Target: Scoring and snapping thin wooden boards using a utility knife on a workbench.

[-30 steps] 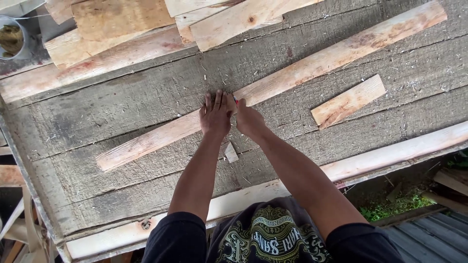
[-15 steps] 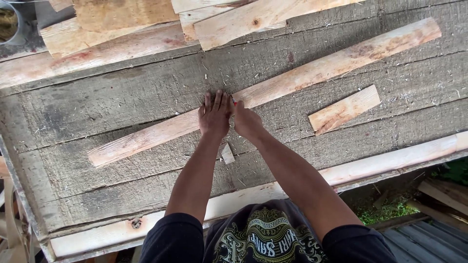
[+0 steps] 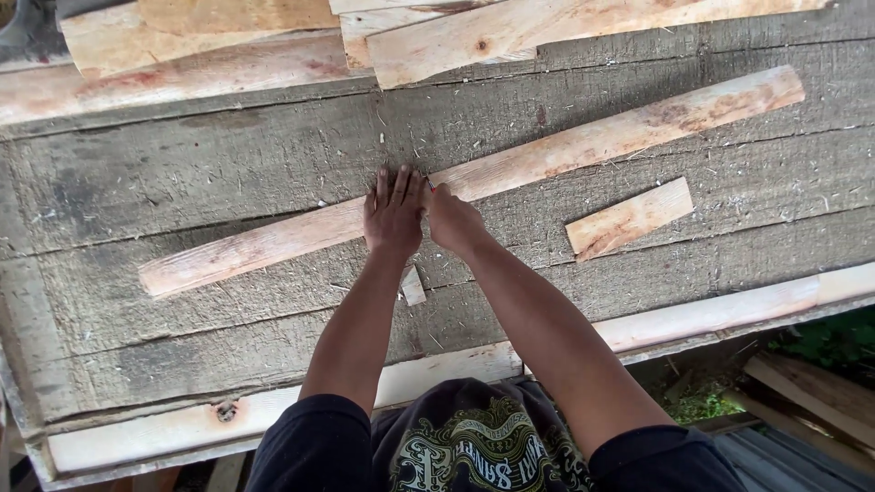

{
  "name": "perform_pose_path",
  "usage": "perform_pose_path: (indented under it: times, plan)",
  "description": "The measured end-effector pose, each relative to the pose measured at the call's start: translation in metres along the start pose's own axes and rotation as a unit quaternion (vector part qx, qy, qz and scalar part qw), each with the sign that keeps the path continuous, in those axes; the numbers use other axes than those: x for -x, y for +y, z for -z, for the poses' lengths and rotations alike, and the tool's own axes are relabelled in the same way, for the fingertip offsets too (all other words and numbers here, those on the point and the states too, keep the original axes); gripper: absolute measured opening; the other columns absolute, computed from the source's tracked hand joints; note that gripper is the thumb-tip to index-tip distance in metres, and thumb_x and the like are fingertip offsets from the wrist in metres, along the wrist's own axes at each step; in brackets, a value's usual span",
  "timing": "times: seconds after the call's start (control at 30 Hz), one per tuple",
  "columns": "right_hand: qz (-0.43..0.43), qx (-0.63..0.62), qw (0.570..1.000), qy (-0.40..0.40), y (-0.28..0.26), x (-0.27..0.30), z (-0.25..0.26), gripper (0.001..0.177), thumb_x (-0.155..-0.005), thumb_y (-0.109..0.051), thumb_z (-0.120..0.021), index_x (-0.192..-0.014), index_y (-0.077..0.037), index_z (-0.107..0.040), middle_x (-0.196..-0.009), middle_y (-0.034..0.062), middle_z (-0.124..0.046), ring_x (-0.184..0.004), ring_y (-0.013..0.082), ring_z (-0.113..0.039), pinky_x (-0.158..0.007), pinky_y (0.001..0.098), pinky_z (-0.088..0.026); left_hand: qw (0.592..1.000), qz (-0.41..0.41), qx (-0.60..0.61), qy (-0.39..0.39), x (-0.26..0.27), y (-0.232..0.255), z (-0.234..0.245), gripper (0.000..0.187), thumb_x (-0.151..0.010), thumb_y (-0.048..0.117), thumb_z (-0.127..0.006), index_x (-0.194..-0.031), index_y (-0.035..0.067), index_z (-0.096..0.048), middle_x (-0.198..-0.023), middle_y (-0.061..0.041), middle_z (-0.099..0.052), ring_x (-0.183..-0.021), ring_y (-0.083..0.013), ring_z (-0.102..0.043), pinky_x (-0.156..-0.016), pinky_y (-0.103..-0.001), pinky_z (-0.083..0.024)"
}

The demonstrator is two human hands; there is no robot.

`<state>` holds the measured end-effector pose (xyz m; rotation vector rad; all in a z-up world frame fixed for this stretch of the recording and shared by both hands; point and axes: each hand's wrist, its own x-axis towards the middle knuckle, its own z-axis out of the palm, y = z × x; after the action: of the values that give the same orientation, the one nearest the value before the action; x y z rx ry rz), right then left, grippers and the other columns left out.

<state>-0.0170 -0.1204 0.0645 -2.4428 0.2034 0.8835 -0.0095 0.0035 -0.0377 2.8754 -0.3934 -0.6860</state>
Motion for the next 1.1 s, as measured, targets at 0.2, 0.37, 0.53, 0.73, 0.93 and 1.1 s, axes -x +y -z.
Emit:
perform_pose_path:
  times: [0.2,0.37,0.53,0.73,0.93,1.1]
  plan:
    - [-0.004,-0.001,1.000,-0.020,-0.007,0.017,0.006,0.030,-0.093,-0.002,-0.051,-0.121,0.006,-0.043,-0.104,0.0369,-0.070,-0.106,0.0558,-0.069,-0.087,0.0668,-0.053,1.000,0.014,0.003,-0.013,0.005,0.003,0.008,0.072,-0.107,0.043,-0.046,-0.167,0.033,-0.007,-0.175,0.012,0.003,-0.160,-0.0271,0.005,-0.127,-0.046,-0.007]
    - [-0.024,0.015,0.999,-0.034,-0.011,0.026,0.004,0.035,-0.092,-0.002,-0.051,-0.125,0.005,-0.042,-0.105,0.0363,-0.070,-0.104,0.0555,-0.070,-0.086,0.0671,-0.053,0.999,0.019,0.022,-0.030,0.008,0.005,0.017,0.068,-0.108,0.043,-0.042,-0.167,0.034,-0.008,-0.174,0.012,0.004,-0.160,-0.0260,0.008,-0.128,-0.046,-0.005]
    - [-0.035,0.035,0.998,-0.041,0.011,0.024,-0.015,0.041,-0.092,-0.002,-0.050,-0.132,0.007,-0.041,-0.107,0.0349,-0.070,-0.103,0.0530,-0.071,-0.084,0.0648,-0.055,0.999,0.017,0.014,-0.030,0.004,0.004,0.010,0.068,-0.108,0.039,-0.040,-0.167,0.032,-0.007,-0.175,0.010,0.005,-0.159,-0.0274,0.009,-0.129,-0.047,-0.002]
    - [-0.059,0.056,0.994,-0.069,0.011,0.043,-0.020,0.052,-0.092,0.001,-0.050,-0.140,0.012,-0.034,-0.112,0.0377,-0.068,-0.106,0.0544,-0.070,-0.085,0.0662,-0.055,0.998,0.021,0.035,-0.048,0.005,0.007,0.016,0.068,-0.109,0.042,-0.036,-0.167,0.032,-0.002,-0.174,0.010,0.012,-0.159,-0.0276,0.013,-0.129,-0.049,0.000]
    - [-0.069,0.054,0.994,-0.071,-0.003,0.061,-0.016,0.041,-0.094,0.002,-0.048,-0.133,0.006,-0.038,-0.116,0.0363,-0.068,-0.105,0.0529,-0.070,-0.084,0.0636,-0.056,0.999,0.013,0.022,-0.037,0.004,0.003,0.013,0.069,-0.110,0.039,-0.036,-0.168,0.030,0.000,-0.174,0.008,0.012,-0.159,-0.0292,0.013,-0.128,-0.049,0.001]
    - [-0.078,0.060,0.990,-0.102,0.025,0.062,-0.031,0.046,-0.092,0.004,-0.049,-0.135,0.007,-0.037,-0.117,0.0367,-0.067,-0.106,0.0531,-0.070,-0.085,0.0641,-0.055,0.999,0.010,0.029,-0.025,0.008,0.003,0.008,0.068,-0.110,0.038,-0.036,-0.168,0.031,0.000,-0.174,0.007,0.012,-0.159,-0.0296,0.012,-0.128,-0.050,0.000]
